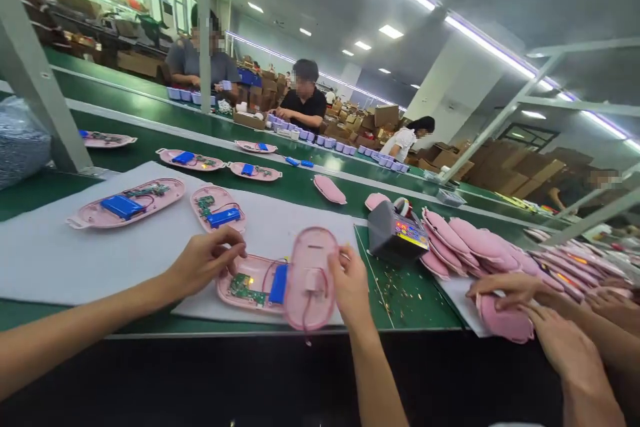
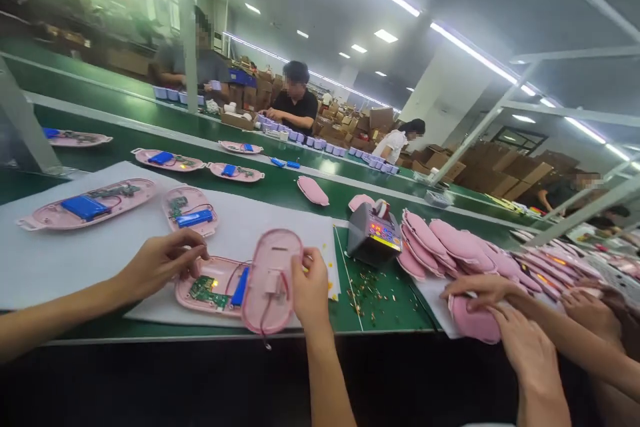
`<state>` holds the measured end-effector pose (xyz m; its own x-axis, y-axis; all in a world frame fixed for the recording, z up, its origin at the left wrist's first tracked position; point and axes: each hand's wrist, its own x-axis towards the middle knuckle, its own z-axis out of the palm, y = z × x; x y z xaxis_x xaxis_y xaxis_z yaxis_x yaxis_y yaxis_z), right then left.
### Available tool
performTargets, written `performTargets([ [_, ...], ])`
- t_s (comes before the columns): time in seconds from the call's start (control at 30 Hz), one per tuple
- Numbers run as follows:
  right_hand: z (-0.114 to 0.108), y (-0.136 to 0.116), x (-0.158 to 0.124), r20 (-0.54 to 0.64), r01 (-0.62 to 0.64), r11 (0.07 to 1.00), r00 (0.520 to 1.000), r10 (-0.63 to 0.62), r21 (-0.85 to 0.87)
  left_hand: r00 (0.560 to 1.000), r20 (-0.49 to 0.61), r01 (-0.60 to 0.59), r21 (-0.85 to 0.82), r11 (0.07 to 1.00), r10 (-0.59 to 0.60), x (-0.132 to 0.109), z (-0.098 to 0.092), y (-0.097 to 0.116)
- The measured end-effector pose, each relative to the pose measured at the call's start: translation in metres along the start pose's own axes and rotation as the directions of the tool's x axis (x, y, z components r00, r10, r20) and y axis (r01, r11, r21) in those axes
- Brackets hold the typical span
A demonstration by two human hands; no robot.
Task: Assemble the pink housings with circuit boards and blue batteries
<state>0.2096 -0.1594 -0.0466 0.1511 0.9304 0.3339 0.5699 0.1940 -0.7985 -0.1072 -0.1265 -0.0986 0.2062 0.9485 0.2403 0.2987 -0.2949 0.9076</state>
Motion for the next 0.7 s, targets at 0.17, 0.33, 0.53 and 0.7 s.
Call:
performTargets([
  [0.17, 0.123, -0.015, 0.034, 0.315, -0.164, 0.956, 0.946, 0.082, 0.244, 0.988, 0.085, -0.133, 0.078, 0.988, 0.127, -0.006, -0.005, -0.007],
  [0.33, 0.118, -0.022, 0.023, 0.023, -0.223, 0.853, 0.970, 0.241, 0.473, 0.966, 0.076, -0.254, 0.119, 0.960, 0.246, -0.011, -0.010, 0.002],
  [0.53, 0.122, -0.023, -0.012, -0.297, -0.170, 0.763, 0.851, 0.433, 0.624, 0.944, 0.049, -0.331, 0.137, 0.934, 0.327, -0.011, -0.007, -0.002],
  [0.7, 0.128, -0.033, -0.030, -0.284, -0.159, 0.721, 0.846, 0.452, 0.675, 0.859, -0.149, -0.407, 0.381, 0.830, 0.489, -0.007, -0.002, 0.001],
])
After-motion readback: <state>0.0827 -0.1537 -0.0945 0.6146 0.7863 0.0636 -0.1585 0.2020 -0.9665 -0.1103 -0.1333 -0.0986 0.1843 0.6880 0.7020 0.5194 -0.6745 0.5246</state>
